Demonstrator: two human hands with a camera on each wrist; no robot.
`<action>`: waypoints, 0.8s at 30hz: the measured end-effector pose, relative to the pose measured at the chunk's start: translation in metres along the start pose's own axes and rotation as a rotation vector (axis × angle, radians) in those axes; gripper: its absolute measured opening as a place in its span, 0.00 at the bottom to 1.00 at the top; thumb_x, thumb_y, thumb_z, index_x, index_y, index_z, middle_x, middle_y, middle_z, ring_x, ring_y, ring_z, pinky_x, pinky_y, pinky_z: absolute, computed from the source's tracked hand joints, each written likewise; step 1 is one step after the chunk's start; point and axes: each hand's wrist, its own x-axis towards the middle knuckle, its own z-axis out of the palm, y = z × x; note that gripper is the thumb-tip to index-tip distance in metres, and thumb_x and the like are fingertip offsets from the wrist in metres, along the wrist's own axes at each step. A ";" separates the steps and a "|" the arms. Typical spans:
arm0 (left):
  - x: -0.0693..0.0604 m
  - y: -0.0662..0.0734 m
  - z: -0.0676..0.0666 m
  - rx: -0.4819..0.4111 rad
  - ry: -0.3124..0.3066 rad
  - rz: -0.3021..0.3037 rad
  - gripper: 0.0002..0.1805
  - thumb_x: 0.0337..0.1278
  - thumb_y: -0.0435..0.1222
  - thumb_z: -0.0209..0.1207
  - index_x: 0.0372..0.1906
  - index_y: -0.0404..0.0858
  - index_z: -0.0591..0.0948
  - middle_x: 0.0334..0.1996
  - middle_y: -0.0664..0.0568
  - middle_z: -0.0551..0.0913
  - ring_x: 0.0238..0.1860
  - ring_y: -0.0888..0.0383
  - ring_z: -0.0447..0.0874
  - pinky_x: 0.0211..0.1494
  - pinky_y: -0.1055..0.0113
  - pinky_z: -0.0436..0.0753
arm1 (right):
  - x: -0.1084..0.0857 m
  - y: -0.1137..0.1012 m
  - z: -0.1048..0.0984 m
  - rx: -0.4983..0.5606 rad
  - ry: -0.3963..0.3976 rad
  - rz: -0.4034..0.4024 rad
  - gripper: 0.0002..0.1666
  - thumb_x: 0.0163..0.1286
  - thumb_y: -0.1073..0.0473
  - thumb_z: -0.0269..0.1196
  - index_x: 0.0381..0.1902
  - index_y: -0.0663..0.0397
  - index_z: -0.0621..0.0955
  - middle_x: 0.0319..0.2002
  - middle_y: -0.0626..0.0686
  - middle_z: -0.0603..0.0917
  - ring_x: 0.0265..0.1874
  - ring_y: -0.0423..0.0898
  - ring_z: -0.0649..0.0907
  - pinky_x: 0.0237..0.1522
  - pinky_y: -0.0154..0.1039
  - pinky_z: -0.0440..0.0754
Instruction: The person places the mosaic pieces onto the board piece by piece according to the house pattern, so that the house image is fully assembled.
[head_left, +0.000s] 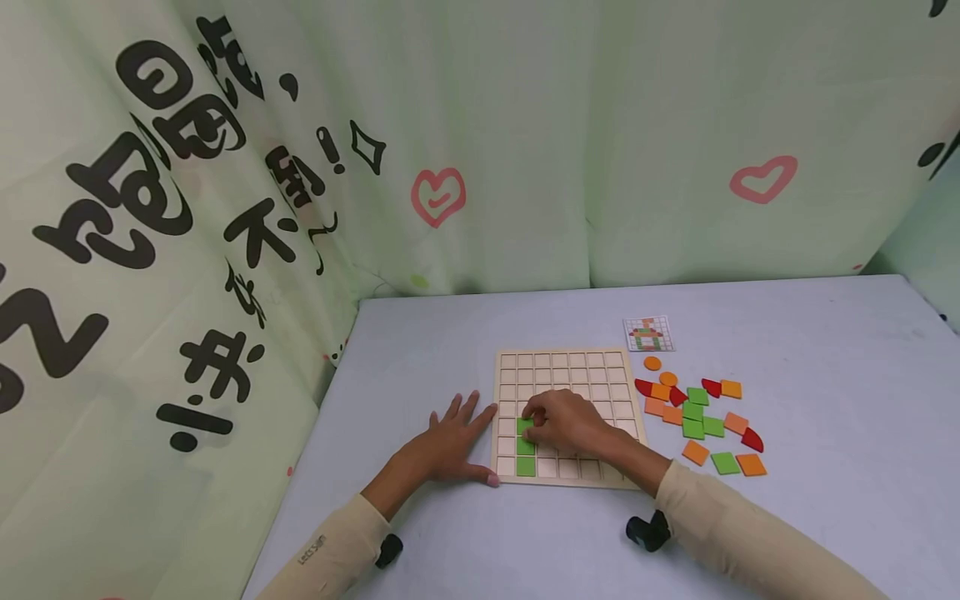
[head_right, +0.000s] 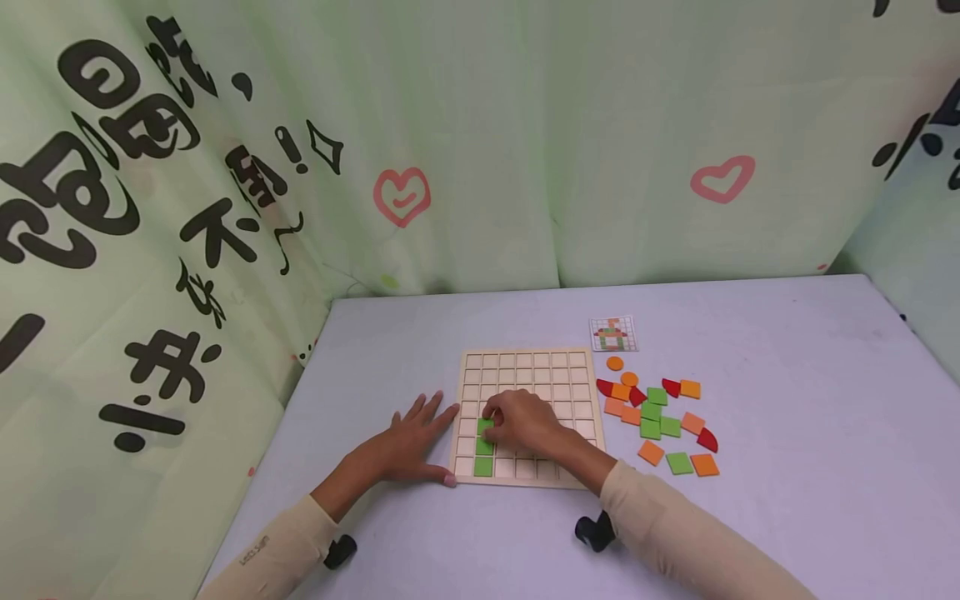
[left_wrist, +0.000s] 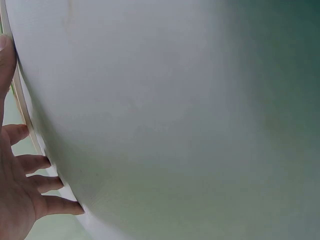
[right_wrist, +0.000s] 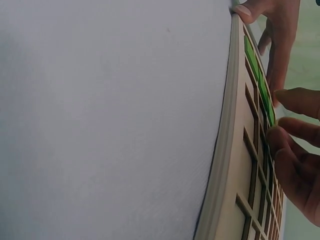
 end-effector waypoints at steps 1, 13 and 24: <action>0.000 0.000 0.000 -0.001 -0.002 -0.002 0.62 0.43 0.72 0.64 0.81 0.51 0.53 0.81 0.42 0.47 0.81 0.37 0.43 0.70 0.30 0.60 | -0.001 0.001 -0.001 0.002 -0.008 -0.010 0.15 0.59 0.56 0.75 0.43 0.54 0.87 0.27 0.42 0.82 0.28 0.39 0.77 0.31 0.36 0.74; 0.000 0.001 0.002 -0.001 0.001 -0.016 0.62 0.43 0.72 0.64 0.81 0.52 0.53 0.82 0.44 0.47 0.81 0.38 0.42 0.71 0.30 0.60 | -0.023 0.029 -0.016 0.072 -0.108 -0.157 0.18 0.67 0.53 0.69 0.52 0.52 0.85 0.40 0.43 0.87 0.29 0.36 0.80 0.36 0.31 0.80; 0.000 -0.001 0.003 0.008 0.004 -0.007 0.62 0.43 0.72 0.64 0.81 0.52 0.52 0.82 0.43 0.46 0.81 0.38 0.42 0.70 0.30 0.60 | -0.064 0.063 -0.051 0.068 -0.071 -0.116 0.20 0.67 0.50 0.69 0.53 0.51 0.84 0.41 0.42 0.86 0.31 0.36 0.79 0.32 0.31 0.80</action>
